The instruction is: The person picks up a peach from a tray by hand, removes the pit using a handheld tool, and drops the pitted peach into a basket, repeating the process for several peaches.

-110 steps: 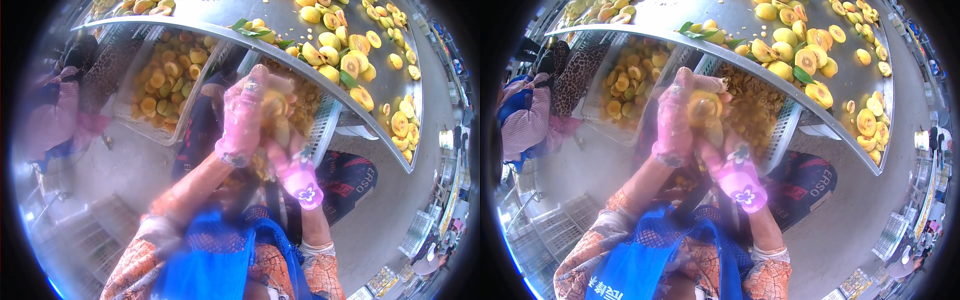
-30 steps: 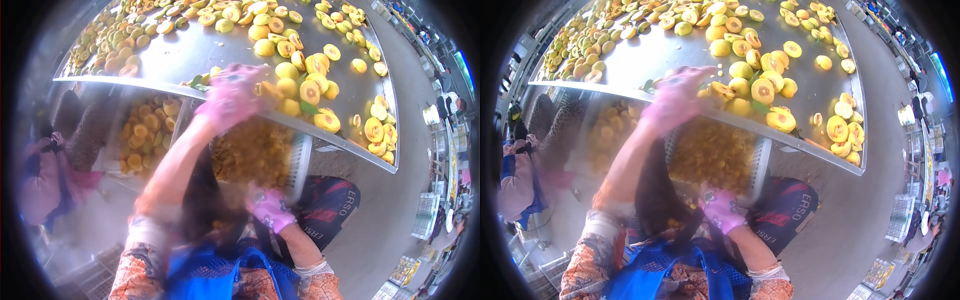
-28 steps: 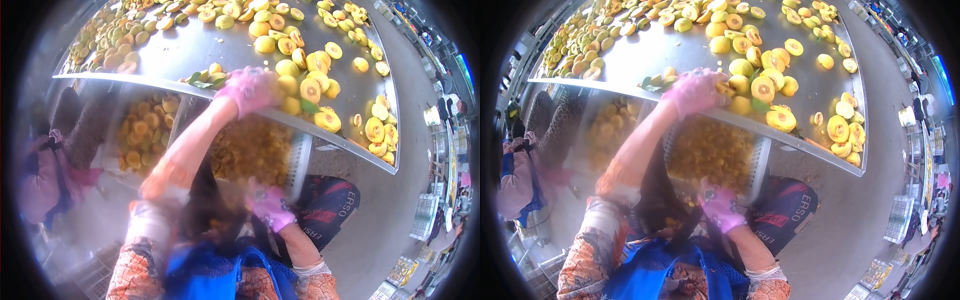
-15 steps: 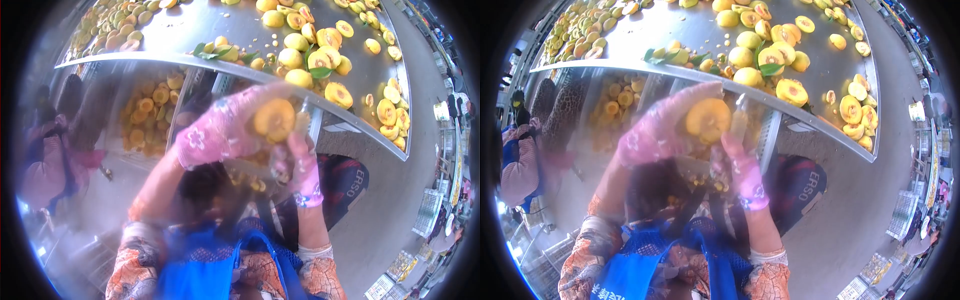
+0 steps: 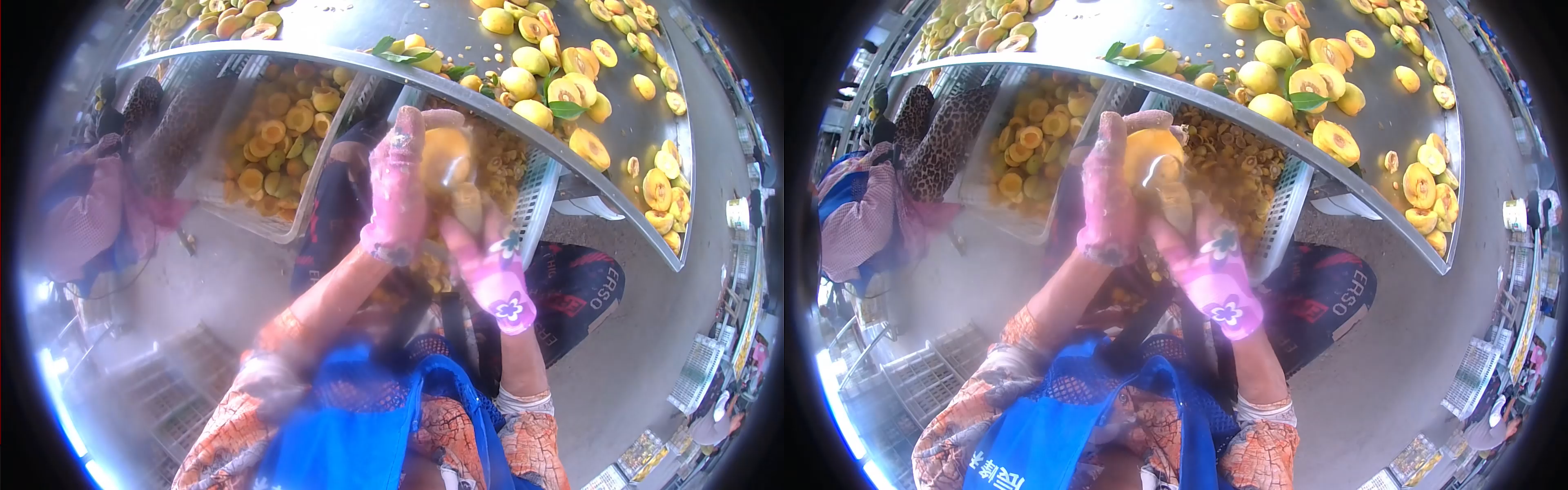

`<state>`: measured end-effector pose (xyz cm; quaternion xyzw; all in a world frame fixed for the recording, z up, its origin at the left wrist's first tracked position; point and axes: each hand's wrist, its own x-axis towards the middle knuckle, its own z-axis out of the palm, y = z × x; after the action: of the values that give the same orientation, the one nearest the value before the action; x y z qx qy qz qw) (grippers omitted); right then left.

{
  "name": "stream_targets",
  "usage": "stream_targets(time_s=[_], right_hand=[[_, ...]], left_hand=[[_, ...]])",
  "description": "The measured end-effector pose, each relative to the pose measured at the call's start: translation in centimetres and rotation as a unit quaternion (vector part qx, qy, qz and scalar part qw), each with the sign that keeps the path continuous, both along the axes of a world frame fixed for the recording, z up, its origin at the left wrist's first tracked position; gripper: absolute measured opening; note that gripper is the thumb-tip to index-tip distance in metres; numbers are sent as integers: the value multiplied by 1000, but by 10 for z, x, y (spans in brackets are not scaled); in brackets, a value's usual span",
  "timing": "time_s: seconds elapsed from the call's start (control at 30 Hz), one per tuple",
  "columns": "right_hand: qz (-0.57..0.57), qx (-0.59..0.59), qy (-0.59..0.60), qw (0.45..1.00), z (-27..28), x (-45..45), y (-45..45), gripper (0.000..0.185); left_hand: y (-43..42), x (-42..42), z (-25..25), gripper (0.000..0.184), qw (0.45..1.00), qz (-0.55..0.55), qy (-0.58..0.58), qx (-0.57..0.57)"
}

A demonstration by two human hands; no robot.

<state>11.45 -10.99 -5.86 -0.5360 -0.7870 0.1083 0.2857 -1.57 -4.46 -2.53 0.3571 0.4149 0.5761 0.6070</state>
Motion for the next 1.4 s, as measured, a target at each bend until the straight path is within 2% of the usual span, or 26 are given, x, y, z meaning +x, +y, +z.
stream_targets(time_s=[0.03, 0.17, 0.2, 0.23, 0.27, 0.33, 0.37, 0.43, 0.47, 0.53, 0.57, 0.63, 0.7, 0.73, 0.87, 0.93, 0.97, 1.0, 1.03, 1.07, 1.13, 1.23, 1.37, 1.4], right_hand=[[-38, -107, 126, 986, 8, -7, -2, 42], [4, -132, 152, 979, 7, -7, 0, 40], [14, -131, 127, 983, 3, -8, -1, 43], [24, -131, 102, 986, -2, -8, -1, 54], [24, -131, 102, 986, -7, -7, -1, 54], [69, 90, -1, 994, -13, -4, 0, 56], [69, 91, -1, 994, -13, -3, 0, 56], [79, 118, -38, 989, -6, -2, 2, 38], [78, 117, -37, 989, -8, -1, 2, 38], [96, -83, 29, 991, -11, 3, -1, 39], [121, 176, -320, 923, -13, 12, 5, 38], [184, 85, -123, 972, -8, 21, 11, 40], [185, 56, -99, 976, -11, 18, 13, 40], [187, 24, -75, 979, -13, 16, 13, 39], [137, 30, 2, 990, -26, 14, 7, 39], [108, -153, 59, 981, -20, 14, 9, 34], [109, -152, 59, 981, -20, 14, 9, 34], [117, -23, -22, 993, -20, 13, 9, 35], [123, 106, -101, 982, -21, 12, 9, 35], [124, 107, -101, 981, -19, 9, 8, 35], [91, 116, 16, 989, -14, 3, 5, 38], [84, 98, 34, 991, -17, 2, 7, 43], [73, 70, -8, 995, -16, 1, 1, 46], [77, 63, -8, 995, -20, 1, 0, 52]], left_hand=[[-2, 1, 0, 54, 1000, -2, 0, -1], [-7, 4, 1, 52, 997, 0, 64, 45], [-7, 4, 1, 52, 995, 5, 83, 60], [-8, 5, 0, 51, 992, 12, 99, 71], [-8, 7, 0, 51, 990, 16, 110, 81], [-9, 7, 0, 50, 987, 20, 130, 97], [-10, 6, 0, 50, 985, 17, 138, 104], [-11, 4, 0, 50, 982, 4, 151, 114], [-11, 2, 1, 49, 981, -11, 155, 116], [-8, -5, 6, 49, 978, -68, 165, 109], [-4, -11, 8, 49, 975, -100, 171, 100], [4, -19, 10, 49, 971, -135, 177, 87], [15, -26, 12, 43, 949, -241, 197, 48], [15, -28, 20, 40, 940, -251, 228, 36], [17, -27, 24, 43, 926, -276, 255, 36], [18, -25, 22, 43, 928, -265, 256, 50], [16, -24, 24, 43, 928, -265, 256, 51], [14, -24, 27, 44, 932, -264, 246, 25], [13, -23, 28, 44, 935, -263, 237, -1], [13, -20, 26, 44, 935, -262, 237, -1], [12, -14, 19, 44, 971, -211, 107, 24], [11, -11, 9, 44, 983, -170, 62, 27], [7, -8, 2, 42, 985, -160, 63, 32], [8, -5, -4, 42, 983, -131, 96, 87]])
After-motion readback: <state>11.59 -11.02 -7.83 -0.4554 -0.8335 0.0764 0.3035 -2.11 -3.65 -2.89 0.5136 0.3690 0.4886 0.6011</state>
